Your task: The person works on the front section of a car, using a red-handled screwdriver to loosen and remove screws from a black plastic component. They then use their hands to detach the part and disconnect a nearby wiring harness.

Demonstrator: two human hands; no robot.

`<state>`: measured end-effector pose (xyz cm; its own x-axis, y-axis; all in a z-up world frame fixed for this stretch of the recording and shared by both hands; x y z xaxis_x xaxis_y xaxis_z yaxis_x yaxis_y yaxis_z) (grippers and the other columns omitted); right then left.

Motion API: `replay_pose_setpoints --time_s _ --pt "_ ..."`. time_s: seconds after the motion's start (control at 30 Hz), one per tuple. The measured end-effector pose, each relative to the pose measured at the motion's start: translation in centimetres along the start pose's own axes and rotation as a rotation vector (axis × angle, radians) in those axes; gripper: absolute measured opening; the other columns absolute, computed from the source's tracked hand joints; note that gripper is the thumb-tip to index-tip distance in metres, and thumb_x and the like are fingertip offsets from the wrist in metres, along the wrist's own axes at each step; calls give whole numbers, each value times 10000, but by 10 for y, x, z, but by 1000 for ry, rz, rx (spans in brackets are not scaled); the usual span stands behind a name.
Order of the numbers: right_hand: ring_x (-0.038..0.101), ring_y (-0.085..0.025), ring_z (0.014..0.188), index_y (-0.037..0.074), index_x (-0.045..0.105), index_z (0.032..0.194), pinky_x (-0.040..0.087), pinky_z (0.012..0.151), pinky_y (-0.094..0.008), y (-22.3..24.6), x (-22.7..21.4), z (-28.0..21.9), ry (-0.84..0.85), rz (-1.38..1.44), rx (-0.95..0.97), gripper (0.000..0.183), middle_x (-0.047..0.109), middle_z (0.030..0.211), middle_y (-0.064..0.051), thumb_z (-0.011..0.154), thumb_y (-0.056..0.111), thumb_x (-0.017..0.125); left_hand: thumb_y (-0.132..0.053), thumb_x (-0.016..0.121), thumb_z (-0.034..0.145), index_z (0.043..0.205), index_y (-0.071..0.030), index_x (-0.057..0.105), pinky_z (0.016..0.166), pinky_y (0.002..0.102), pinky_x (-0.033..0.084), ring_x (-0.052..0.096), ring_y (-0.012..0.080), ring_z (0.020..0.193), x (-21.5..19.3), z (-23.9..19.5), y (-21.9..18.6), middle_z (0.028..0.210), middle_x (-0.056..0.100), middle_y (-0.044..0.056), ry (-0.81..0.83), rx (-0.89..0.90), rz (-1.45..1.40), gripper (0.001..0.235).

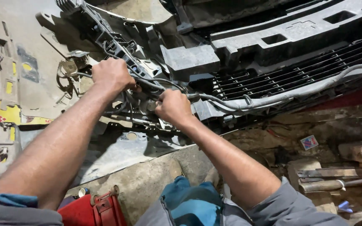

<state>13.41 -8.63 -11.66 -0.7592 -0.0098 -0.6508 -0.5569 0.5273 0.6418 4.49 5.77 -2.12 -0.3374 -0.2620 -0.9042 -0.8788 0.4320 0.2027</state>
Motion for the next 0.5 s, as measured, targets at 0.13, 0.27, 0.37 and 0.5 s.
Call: replay_pose_setpoints --time_s 0.13,0.27,0.37,0.5 --pt "755 -433 927 90 808 988 615 846 -553 35 -21 -9 54 -156 -108 330 759 889 -221 813 352 708 -395 783 734 1214 10 751 963 550 536 699 402 1167 15 13 4 1190 763 211 24 10 -8 628" --pt "763 -434 872 47 803 958 624 792 -565 54 -23 -1 50 -254 -231 314 760 848 -209 799 304 717 -400 799 723 1202 3 755 948 556 544 704 404 1150 10 13 -3 1172 766 207 25 19 14 628" --pt "763 -430 890 36 799 959 622 805 -555 63 -27 -3 79 -289 -232 292 766 860 -205 812 263 687 -385 800 720 1180 -8 765 934 556 552 718 399 1115 12 17 -4 1135 771 196 23 35 27 596" --pt "753 -461 906 6 797 975 612 810 -564 66 -36 0 95 -260 -168 288 761 866 -235 805 224 714 -289 756 786 1161 20 762 924 559 558 716 429 1099 10 11 -8 1120 767 214 62 75 15 486"
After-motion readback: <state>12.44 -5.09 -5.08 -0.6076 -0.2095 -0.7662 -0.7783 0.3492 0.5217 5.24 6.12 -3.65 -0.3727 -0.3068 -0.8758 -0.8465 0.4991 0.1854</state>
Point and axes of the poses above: each hand's wrist, its own z-axis towards the middle knuckle, its own x-axis out of the palm, y = z × x, the point moved 7 cm from there along z, towards the middle knuckle
